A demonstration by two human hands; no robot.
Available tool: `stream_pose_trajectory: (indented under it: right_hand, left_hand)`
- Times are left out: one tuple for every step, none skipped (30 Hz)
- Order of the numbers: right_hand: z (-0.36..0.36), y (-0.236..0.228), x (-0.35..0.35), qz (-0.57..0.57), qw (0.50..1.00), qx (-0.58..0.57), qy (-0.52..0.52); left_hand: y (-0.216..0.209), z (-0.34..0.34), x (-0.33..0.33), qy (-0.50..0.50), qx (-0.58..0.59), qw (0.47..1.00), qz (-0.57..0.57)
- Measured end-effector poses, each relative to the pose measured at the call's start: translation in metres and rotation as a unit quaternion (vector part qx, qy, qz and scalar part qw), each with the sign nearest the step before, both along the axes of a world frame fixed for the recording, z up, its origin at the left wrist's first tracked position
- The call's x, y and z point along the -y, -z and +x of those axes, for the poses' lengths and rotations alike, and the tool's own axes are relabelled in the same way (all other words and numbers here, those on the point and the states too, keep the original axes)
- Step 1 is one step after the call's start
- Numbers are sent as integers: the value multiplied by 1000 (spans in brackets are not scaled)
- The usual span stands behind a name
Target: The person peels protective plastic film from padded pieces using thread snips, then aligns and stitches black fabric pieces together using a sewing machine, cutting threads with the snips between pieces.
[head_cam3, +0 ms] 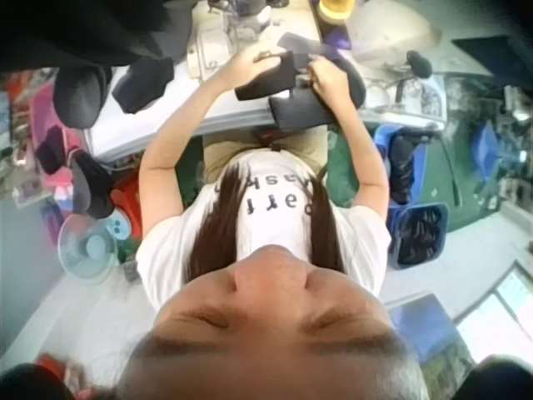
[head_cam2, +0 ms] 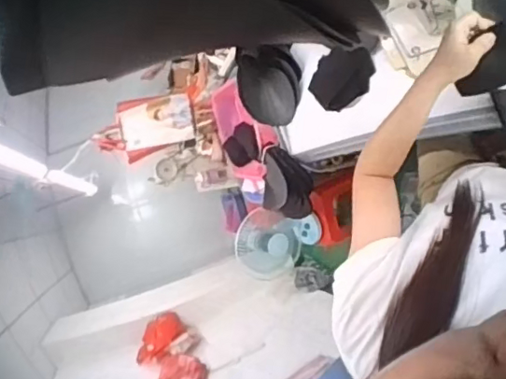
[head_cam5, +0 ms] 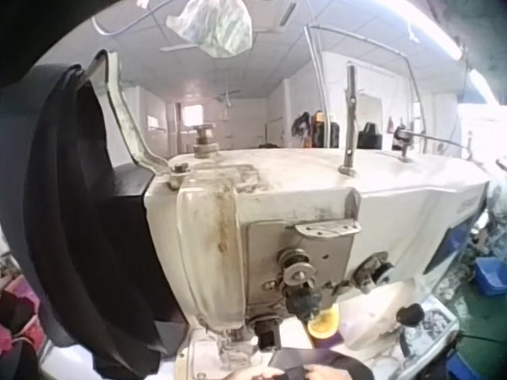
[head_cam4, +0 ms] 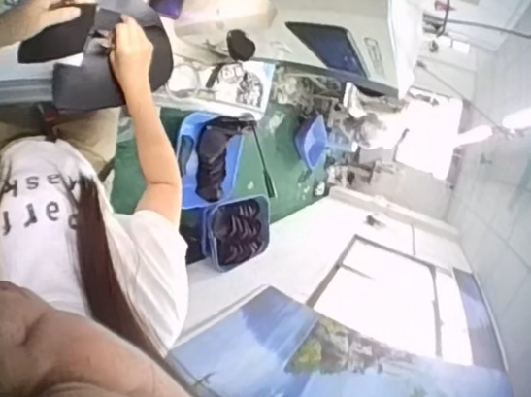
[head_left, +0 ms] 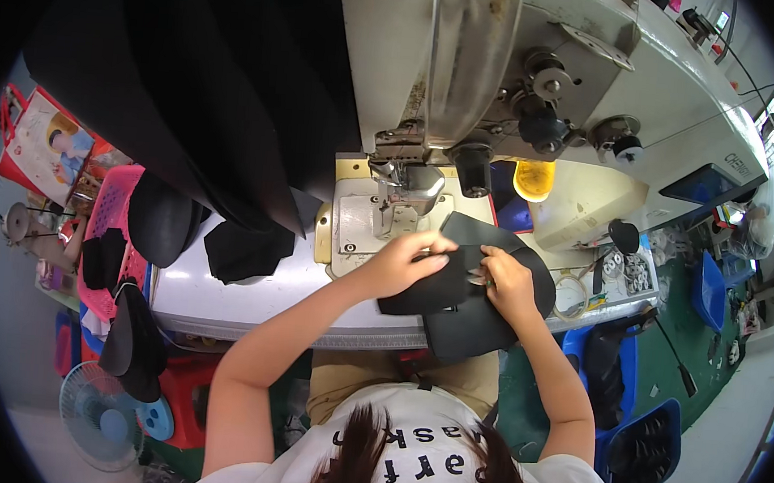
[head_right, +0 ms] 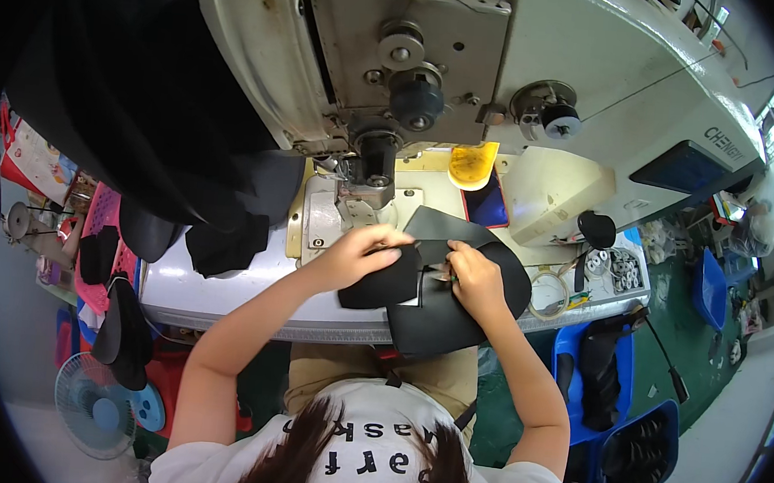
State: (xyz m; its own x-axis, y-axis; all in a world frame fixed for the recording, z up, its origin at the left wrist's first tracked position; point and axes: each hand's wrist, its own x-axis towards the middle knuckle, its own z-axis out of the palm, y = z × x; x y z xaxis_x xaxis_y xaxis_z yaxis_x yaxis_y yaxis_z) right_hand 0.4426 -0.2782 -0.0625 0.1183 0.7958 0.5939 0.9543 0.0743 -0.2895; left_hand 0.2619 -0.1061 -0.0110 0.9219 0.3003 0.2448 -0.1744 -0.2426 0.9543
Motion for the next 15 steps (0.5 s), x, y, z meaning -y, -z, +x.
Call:
stream_pose_trajectory:
  right_hand:
    - [-3, -5, 5, 12, 999, 35, -11]
    - [-6, -13, 10, 25, 997, 67, -17]
    - [-12, -25, 20, 3, 996, 83, -36]
    - [-18, -41, 32, 2, 994, 87, -67]
    - [-27, -60, 46, 4, 992, 93, -84]
    - [-36, -83, 65, -27, 990, 107, -84]
    - [-45, -109, 85, -38, 991, 98, -80]
    - [-51, -134, 101, -51, 991, 96, -77]
    - [-60, -158, 118, -22, 995, 81, -49]
    - [-70, -176, 126, 65, 995, 79, -8]
    - [-75, -191, 128, 132, 990, 47, 28]
    - [-72, -198, 120, 183, 983, -1, 25]
    - [-69, -201, 108, 165, 985, 2, 56]
    - [-64, -200, 92, 147, 984, 21, 99]
    - [-55, -196, 72, 92, 993, -42, 60]
  left_hand:
    - [10, 20, 0, -5, -61, 996, -57]
    - [19, 37, -1, -9, -126, 985, -119]
    - [28, 49, -2, -14, -191, 965, -180]
    - [36, 55, -3, -16, -188, 960, -206]
    - [43, 60, -5, -21, -184, 955, -231]
    - [48, 64, -7, -28, -189, 944, -269]
    - [53, 64, -5, -26, -160, 954, -254]
    - [55, 65, -5, -36, -152, 965, -211]
    - [57, 64, -4, -38, -153, 970, -187]
    - [57, 63, -3, -39, -165, 970, -171]
    - [55, 60, -3, -36, -154, 972, -172]
    - [52, 56, -4, -17, -161, 971, -177]
    - [47, 48, -5, 2, -166, 969, -183]
    - [40, 39, -8, 28, -169, 964, -204]
    - [31, 24, -15, 55, -171, 966, -186]
